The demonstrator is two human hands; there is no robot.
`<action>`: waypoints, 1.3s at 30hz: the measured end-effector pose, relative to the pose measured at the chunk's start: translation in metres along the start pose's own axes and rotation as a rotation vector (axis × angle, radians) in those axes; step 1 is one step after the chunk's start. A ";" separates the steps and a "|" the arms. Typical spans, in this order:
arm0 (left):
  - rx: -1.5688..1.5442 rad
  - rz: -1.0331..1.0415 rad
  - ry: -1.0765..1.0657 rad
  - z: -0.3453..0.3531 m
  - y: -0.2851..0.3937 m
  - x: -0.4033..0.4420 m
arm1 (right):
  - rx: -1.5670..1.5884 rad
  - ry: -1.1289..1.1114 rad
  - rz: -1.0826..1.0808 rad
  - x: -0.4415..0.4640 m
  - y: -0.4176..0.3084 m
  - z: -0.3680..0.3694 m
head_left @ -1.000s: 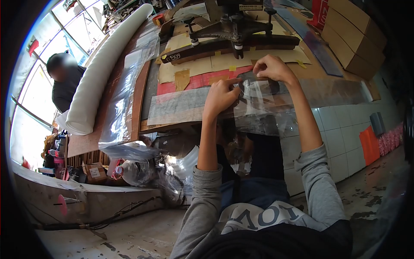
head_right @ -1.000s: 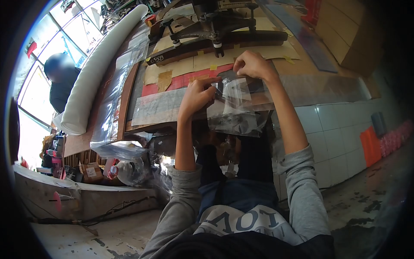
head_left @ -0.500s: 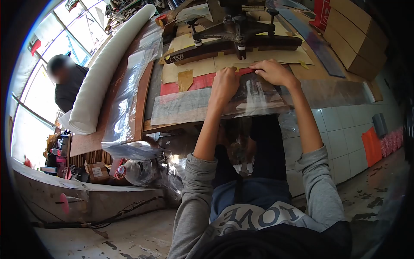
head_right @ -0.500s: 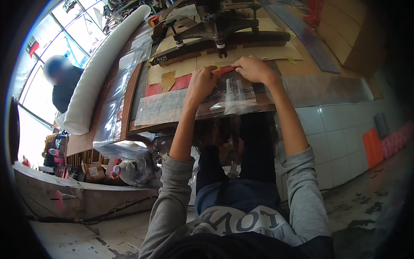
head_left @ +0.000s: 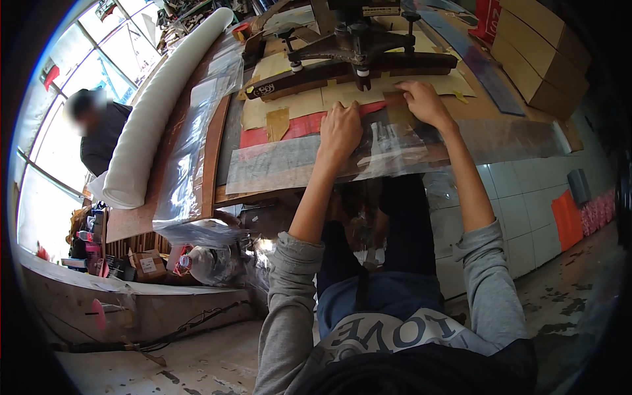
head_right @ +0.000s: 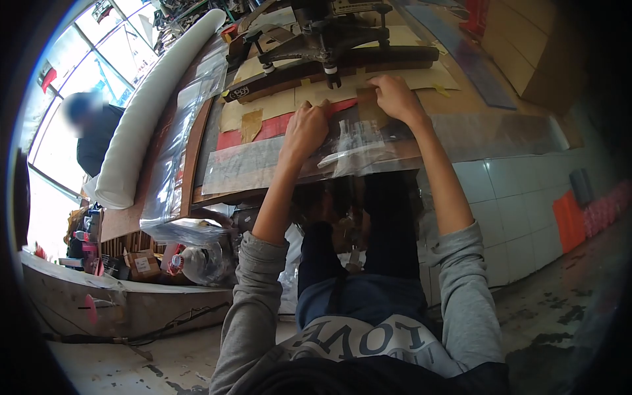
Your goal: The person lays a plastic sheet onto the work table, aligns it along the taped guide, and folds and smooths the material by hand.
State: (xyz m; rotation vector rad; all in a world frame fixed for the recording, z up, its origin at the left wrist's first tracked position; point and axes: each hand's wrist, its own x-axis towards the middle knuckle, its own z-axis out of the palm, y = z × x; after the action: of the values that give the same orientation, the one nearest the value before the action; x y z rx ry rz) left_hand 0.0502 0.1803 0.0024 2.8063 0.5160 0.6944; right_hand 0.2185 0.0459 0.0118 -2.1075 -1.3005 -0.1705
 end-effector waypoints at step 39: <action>0.206 0.079 -0.013 0.002 -0.021 0.031 | -0.308 -0.017 0.008 0.002 -0.007 0.008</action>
State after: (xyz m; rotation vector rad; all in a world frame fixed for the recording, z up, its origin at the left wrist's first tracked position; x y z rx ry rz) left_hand 0.0712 0.2114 0.0074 3.0356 0.5036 0.6732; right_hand 0.2115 0.0541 0.0094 -2.3741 -1.3454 -0.3716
